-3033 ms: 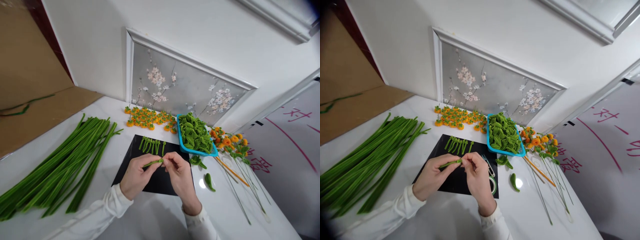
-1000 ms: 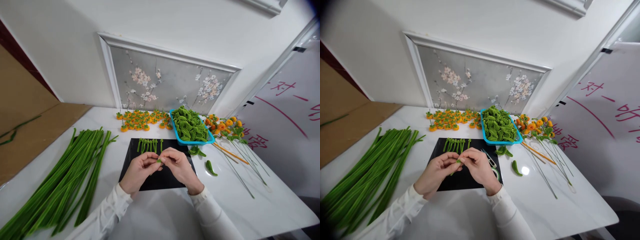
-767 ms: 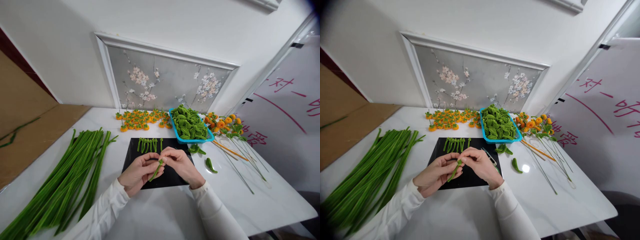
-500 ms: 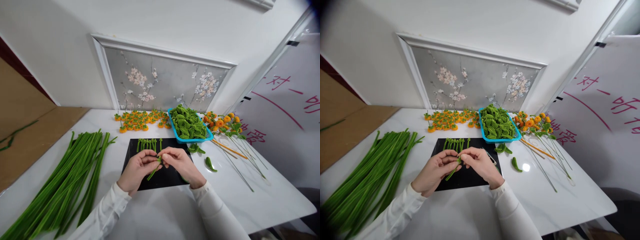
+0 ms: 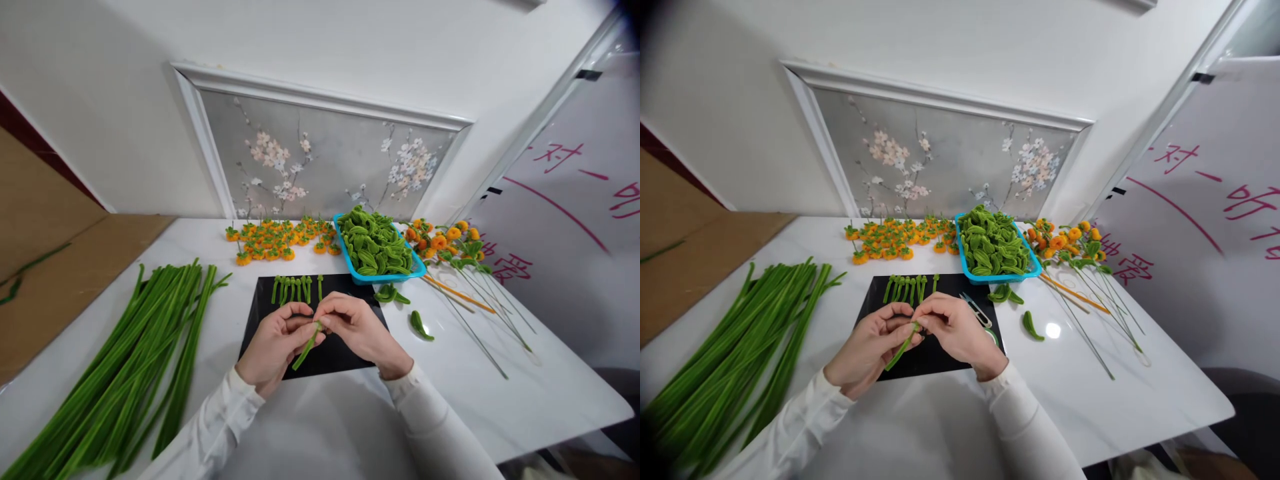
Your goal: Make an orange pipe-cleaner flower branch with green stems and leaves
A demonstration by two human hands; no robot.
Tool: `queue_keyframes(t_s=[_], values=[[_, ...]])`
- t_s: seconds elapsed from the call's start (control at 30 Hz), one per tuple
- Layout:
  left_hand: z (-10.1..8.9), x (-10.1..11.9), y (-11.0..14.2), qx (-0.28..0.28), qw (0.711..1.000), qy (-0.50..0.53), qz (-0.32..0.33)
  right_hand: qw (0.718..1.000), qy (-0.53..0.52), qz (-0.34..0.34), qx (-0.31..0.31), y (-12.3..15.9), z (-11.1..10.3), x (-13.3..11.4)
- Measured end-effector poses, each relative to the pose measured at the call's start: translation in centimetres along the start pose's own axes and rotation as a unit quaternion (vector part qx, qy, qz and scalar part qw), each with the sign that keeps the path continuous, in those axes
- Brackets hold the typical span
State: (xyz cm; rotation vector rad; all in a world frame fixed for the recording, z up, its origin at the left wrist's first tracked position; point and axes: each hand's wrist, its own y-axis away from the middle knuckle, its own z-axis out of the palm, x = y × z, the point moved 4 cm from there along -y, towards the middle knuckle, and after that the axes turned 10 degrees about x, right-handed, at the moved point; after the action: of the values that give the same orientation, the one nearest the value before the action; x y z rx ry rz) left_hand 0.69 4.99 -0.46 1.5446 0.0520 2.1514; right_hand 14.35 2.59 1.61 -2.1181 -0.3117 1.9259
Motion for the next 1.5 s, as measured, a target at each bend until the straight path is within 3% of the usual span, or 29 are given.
queue_keyframes(t_s=[0.13,0.23,0.3,0.43,0.73,0.87,1.03,1.13,1.37,1.5], values=[[0.1,1.2,0.4,0.023,0.994,-0.069,0.083,0.998,-0.062,0.031,0.008,0.0,-0.3,-0.1],[0.0,2.1,0.9,0.072,0.973,-0.144,0.167,0.994,-0.08,0.066,0.016,0.1,-0.3,-0.1],[0.0,2.3,1.1,0.088,0.963,-0.175,0.185,0.995,-0.071,0.066,0.014,0.1,-0.2,-0.2],[-0.1,2.0,1.0,0.064,0.966,-0.184,0.171,0.998,-0.049,0.049,0.011,0.2,-0.1,-0.4],[-0.1,0.7,0.2,-0.008,0.991,-0.089,0.1,0.998,-0.049,0.035,-0.026,0.3,-0.3,-0.4],[0.1,1.0,0.5,-0.013,0.997,-0.049,0.066,0.997,-0.063,0.041,-0.006,0.3,-0.7,-0.1],[0.4,0.9,1.0,-0.07,0.996,-0.057,-0.01,0.998,-0.059,0.029,0.021,0.2,-0.9,-0.2],[0.3,0.9,1.0,-0.057,0.992,-0.109,0.017,0.998,-0.048,0.033,0.02,0.2,-1.2,0.1],[-0.1,1.5,0.9,0.047,0.965,-0.218,0.139,0.994,-0.055,0.089,0.036,0.1,-1.1,1.1],[0.1,1.5,0.9,0.029,0.948,-0.259,0.18,0.993,-0.037,0.096,0.049,0.1,-0.6,0.9]])
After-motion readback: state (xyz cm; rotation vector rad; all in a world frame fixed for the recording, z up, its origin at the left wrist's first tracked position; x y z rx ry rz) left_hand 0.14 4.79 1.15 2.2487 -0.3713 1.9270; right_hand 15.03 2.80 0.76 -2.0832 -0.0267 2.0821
